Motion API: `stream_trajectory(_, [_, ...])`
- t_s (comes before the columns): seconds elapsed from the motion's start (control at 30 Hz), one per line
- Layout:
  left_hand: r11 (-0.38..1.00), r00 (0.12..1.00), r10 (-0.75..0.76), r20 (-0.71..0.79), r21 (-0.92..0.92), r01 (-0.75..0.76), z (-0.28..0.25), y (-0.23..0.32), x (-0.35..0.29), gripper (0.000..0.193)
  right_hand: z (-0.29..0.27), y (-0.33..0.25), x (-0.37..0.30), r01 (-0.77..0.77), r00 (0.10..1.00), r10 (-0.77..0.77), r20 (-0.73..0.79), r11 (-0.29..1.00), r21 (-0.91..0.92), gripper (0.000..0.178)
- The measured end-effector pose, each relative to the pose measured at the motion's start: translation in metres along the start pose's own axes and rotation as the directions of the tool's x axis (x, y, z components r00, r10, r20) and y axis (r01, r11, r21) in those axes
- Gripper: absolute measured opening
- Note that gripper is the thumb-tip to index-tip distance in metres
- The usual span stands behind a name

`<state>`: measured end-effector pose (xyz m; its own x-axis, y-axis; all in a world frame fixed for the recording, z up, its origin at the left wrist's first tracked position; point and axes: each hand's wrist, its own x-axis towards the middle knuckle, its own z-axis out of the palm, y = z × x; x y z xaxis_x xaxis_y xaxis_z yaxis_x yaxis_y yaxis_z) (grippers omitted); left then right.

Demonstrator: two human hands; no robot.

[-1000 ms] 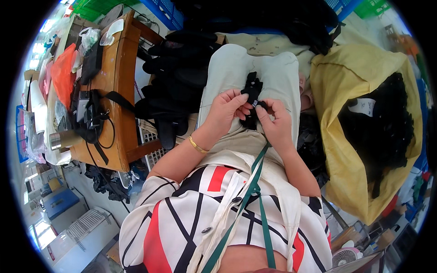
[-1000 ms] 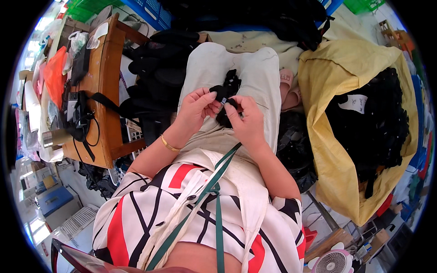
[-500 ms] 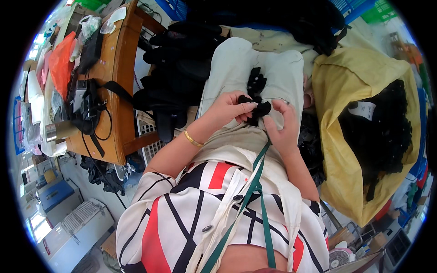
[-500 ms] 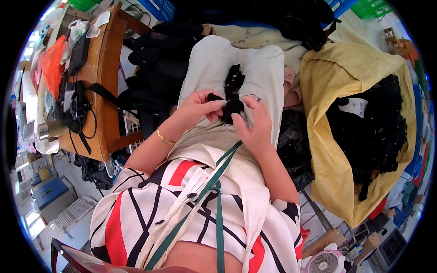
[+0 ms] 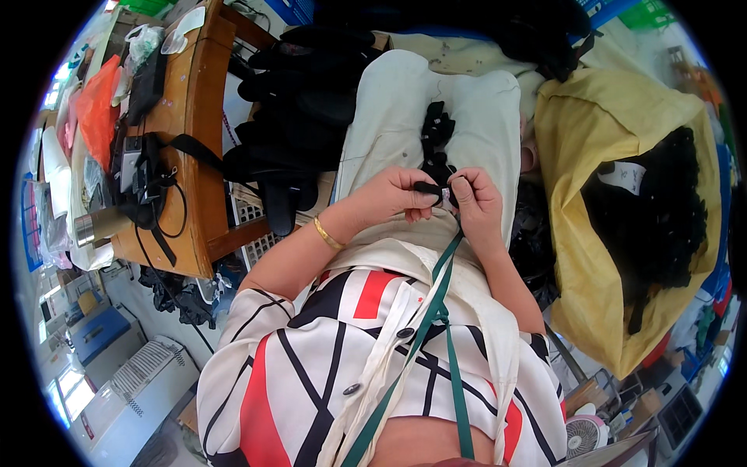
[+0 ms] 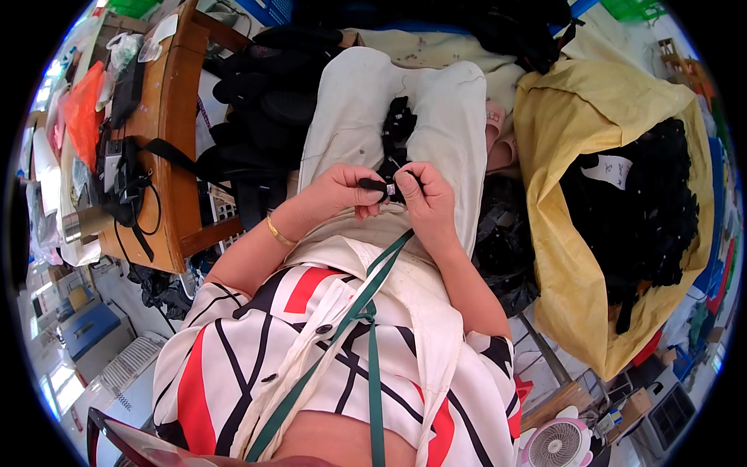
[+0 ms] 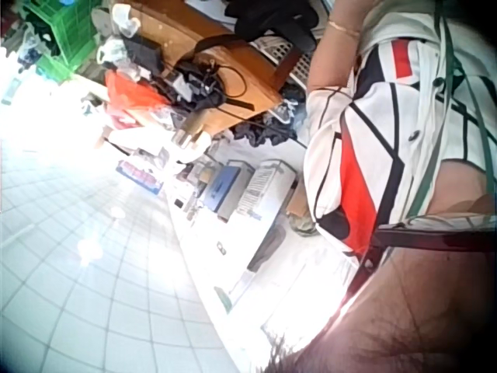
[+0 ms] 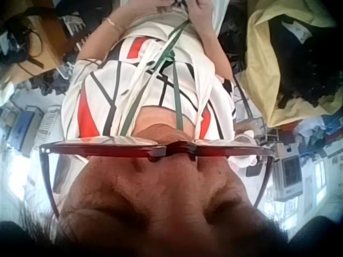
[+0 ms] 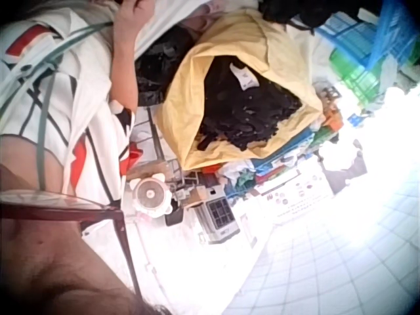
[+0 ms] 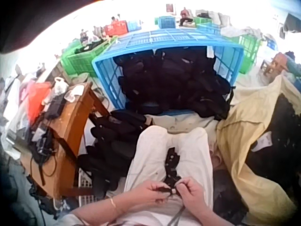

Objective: The person sits on the floor and hand-sews black slip-on shoes using a needle and thread. They repeatedly pull the thread through the shoe material, adjust the shoe position, and occasionally pick up additional shoes from a nearby pile to continue stitching.

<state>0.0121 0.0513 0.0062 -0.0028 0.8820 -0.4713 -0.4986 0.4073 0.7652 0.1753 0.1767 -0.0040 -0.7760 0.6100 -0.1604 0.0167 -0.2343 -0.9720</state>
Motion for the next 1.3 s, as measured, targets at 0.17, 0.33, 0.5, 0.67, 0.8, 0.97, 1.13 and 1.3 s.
stream_trajectory(0.17, [0.998,0.999,0.008,0.048,-0.063,-0.005,-0.006,0.006,-0.002,0.018,-0.004,0.006,-0.002,-0.097,0.995,0.096,0.013,0.993,0.071,0.02])
stream_trajectory(0.33, [0.998,0.998,0.063,-0.024,0.009,-0.063,0.002,0.015,-0.003,0.021,0.001,0.007,-0.004,-0.094,0.993,0.099,-0.061,0.992,0.079,0.02])
stream_trajectory(0.5, [0.968,0.989,0.133,-0.068,0.225,-0.114,0.009,0.006,-0.001,0.019,0.002,0.008,-0.007,0.262,0.962,-0.274,0.01,0.906,-0.332,0.015])
stream_trajectory(0.67, [0.395,0.761,0.636,0.128,0.793,-0.463,0.01,0.019,-0.007,0.017,-0.006,-0.005,-0.008,0.528,0.806,-0.567,0.17,0.559,-0.639,0.024])
stream_trajectory(0.8, [0.799,0.897,0.438,-0.064,0.485,-0.356,0.01,0.021,-0.011,0.019,-0.002,-0.008,-0.011,0.571,0.759,-0.634,0.148,0.537,-0.621,0.028])
stream_trajectory(0.97, [0.917,0.93,0.327,-0.166,-0.183,-0.355,0.023,0.01,0.001,0.02,0.01,-0.002,-0.015,0.467,0.854,-0.521,0.011,0.755,-0.461,0.026])
stream_trajectory(1.13, [0.963,0.938,0.262,-0.226,-0.002,-0.27,0.016,0.012,0.002,0.019,0.006,-0.003,-0.012,0.308,0.944,-0.327,0.046,0.821,-0.481,0.021])
stream_trajectory(1.3, [0.644,0.953,0.298,-0.049,0.747,-0.163,0.007,0.021,-0.008,0.02,0.004,-0.02,0.003,0.387,0.903,-0.427,0.049,0.756,-0.529,0.019])
